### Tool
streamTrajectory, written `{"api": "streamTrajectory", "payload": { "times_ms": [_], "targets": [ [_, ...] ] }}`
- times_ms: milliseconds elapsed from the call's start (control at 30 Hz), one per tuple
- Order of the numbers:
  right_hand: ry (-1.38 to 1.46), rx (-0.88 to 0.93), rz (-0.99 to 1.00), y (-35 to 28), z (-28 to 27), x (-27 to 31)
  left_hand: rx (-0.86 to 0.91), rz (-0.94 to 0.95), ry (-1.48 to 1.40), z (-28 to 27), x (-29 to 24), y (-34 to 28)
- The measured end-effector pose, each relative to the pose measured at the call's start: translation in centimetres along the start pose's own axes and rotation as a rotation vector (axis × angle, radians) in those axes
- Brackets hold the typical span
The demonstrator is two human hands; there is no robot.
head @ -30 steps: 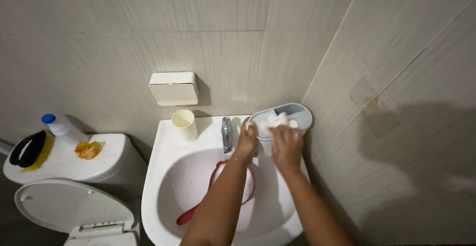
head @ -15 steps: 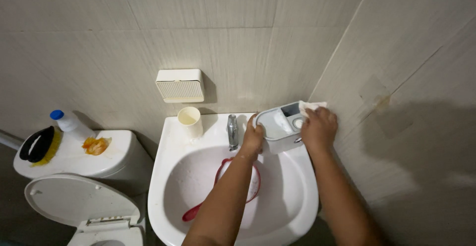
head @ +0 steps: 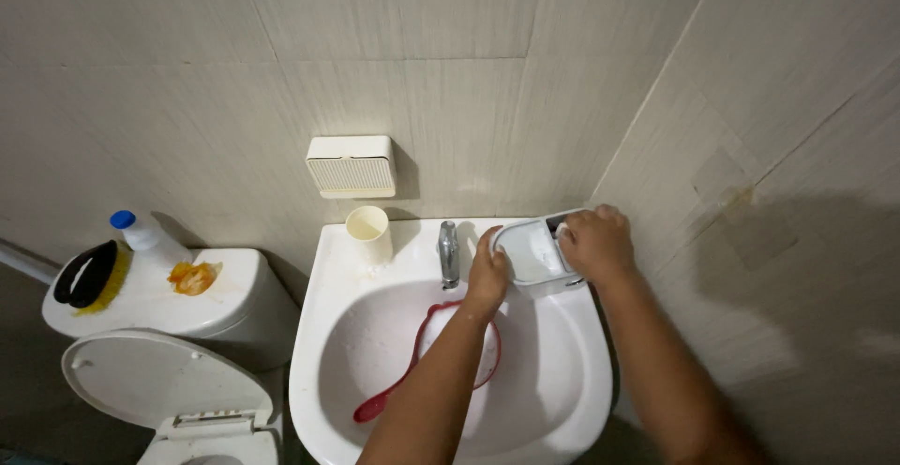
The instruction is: The person washes a red plastic scoop and a white cup in a bathroom sink using running water and a sponge. They also handle a small blue packet and a wall-mounted soap dispenser during the process.
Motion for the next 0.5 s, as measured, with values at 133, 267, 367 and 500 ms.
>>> {"api": "streamTrajectory", "payload": {
  "times_ms": [133,267,367,500],
  "targets": [
    [-0.045,-0.076,0.163,-2.2,1.3,1.8,-0.045,0.166,-0.108,0.8,0.8,1.2],
    [0.113,-0.405,0.091,-5.9,2.3,3.6,-0.010,-0.034,-0.085,0.4,-0.1,0.4],
    [0.139,-0.531,0.022,-8.2,1.0,4.2,-0.028,0.024,-0.066,0.4,0.1,0.9],
    [-0.002,-0.425,0.086,-8.9,-2.9,4.5,-0.063,0.215,-0.055,1.0,2.5,2.3]
  ]
}}
Point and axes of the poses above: each hand's wrist, its own y-axis towards the middle knuckle, its own z-axis out of the palm, x = y × z, the point moved 7 cm from there along y, towards the middle knuckle, and after that the axes turned 3 degrees about -x, right-handed, at the moved point
